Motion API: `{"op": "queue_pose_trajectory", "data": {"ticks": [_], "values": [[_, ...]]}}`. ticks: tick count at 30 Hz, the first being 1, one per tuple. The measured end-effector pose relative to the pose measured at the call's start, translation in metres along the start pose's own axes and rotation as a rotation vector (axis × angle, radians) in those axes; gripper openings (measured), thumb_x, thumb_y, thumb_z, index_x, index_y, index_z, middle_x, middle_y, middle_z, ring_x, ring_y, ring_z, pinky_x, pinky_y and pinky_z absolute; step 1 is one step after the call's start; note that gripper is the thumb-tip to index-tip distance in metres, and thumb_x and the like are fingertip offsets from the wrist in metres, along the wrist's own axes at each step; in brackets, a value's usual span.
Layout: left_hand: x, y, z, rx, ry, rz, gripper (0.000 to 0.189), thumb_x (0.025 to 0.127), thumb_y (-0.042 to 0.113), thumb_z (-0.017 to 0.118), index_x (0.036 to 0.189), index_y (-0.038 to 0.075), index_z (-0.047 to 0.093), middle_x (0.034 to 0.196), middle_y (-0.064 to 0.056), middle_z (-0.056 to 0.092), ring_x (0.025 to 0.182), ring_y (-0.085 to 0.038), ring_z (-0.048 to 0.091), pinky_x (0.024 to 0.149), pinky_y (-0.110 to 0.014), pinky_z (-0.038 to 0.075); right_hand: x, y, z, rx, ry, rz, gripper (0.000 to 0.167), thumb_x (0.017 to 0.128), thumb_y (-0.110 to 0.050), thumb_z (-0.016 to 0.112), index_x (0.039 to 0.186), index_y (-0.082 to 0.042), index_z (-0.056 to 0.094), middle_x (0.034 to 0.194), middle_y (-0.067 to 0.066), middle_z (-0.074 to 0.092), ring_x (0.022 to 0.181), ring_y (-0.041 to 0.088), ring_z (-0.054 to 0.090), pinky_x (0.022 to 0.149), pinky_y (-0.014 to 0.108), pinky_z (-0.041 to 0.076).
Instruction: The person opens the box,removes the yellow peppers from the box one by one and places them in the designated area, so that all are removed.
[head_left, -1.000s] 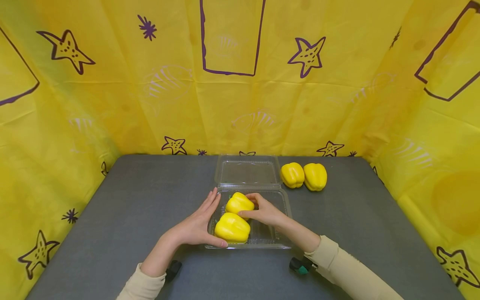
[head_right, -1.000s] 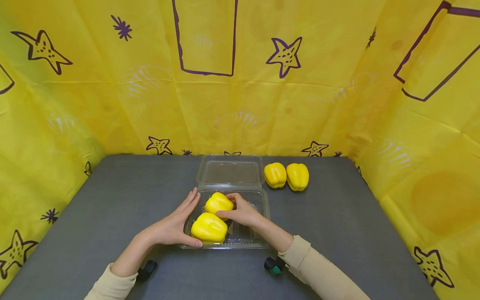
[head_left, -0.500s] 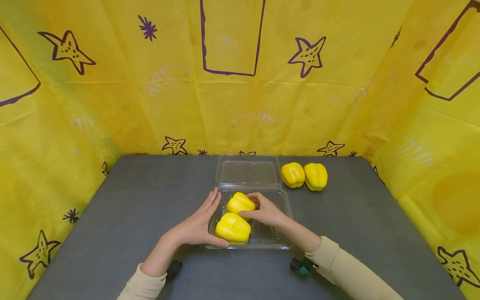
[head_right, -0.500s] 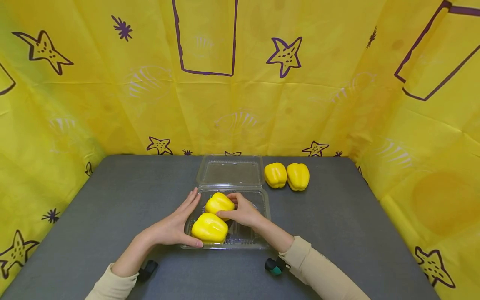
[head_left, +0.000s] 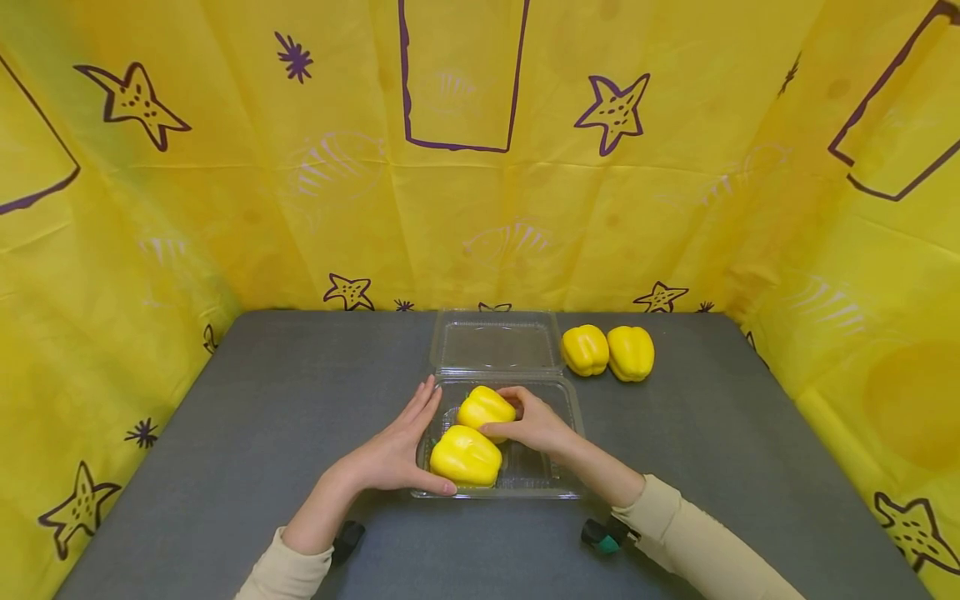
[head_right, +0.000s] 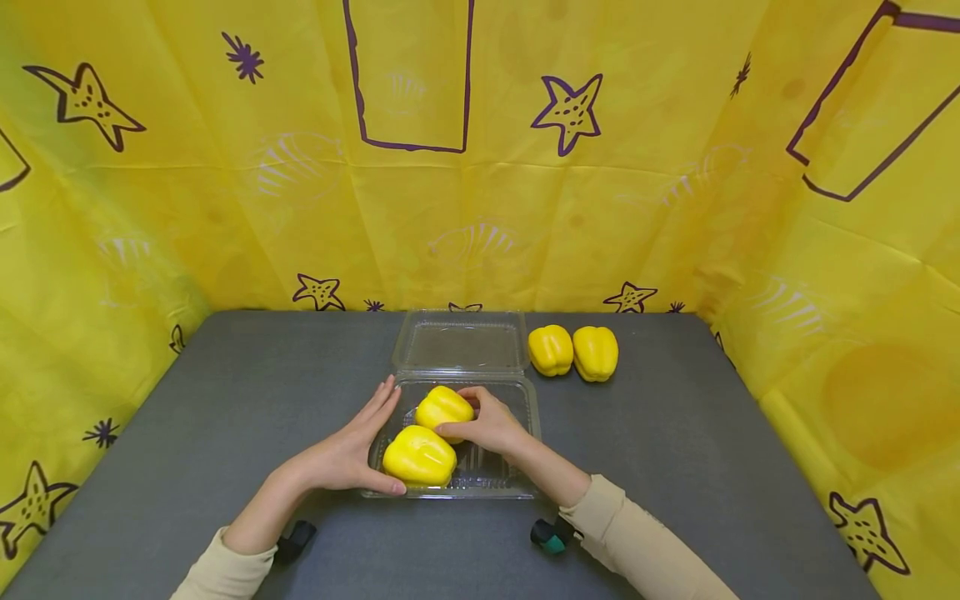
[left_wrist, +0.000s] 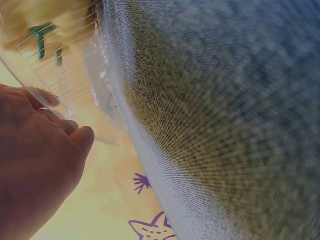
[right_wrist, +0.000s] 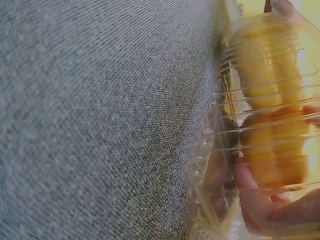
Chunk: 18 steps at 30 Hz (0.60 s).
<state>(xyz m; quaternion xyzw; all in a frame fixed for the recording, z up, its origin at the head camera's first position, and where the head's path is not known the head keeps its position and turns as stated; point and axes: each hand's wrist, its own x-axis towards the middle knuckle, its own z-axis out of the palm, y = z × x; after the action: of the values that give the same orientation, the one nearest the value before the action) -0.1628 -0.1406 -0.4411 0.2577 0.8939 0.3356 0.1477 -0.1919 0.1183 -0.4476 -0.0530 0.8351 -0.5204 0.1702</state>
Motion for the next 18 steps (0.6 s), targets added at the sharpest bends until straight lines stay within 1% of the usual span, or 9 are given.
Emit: {"op": "queue_pose_trajectory", "data": {"ticks": [8,13,18], "values": [[-0.0001,-0.0015,0.0008,0.008,0.005,0.011,0.135,0.063,0.063,0.082,0.157,0.008,0.002,0.162,0.002,-0.016,0.148,-0.022,-0.009,0.112,-0.057,0.020,-0.0011,0.0008,0.0002,-0.012,0.013,-0.002,0.073,0.074,-0.033,0.084,0.133,-0.003,0.052,0.113,0.008,0.060,0.094,0.022,0.057,0.080,0.037,0.050],[-0.0002,-0.0012,0.0003,0.018,0.004,0.014,0.135,0.063,0.064,0.082,0.157,0.008,0.002,0.162,0.001,-0.016,0.148,-0.022,-0.009,0.113,-0.056,0.020,-0.0021,0.0002,-0.0017,0.043,0.024,0.002,0.074,0.073,-0.032,0.085,0.133,-0.004,0.051,0.112,0.009,0.061,0.093,0.023,0.058,0.079,0.037,0.050],[-0.0008,0.0009,-0.0007,0.033,0.003,0.014,0.135,0.063,0.064,0.082,0.157,0.007,0.003,0.162,-0.001,-0.015,0.148,-0.022,-0.009,0.113,-0.055,0.020,-0.0057,-0.0037,-0.0046,0.099,0.036,0.002,0.075,0.074,-0.032,0.084,0.135,-0.004,0.050,0.112,0.009,0.061,0.094,0.023,0.058,0.082,0.038,0.050]]}}
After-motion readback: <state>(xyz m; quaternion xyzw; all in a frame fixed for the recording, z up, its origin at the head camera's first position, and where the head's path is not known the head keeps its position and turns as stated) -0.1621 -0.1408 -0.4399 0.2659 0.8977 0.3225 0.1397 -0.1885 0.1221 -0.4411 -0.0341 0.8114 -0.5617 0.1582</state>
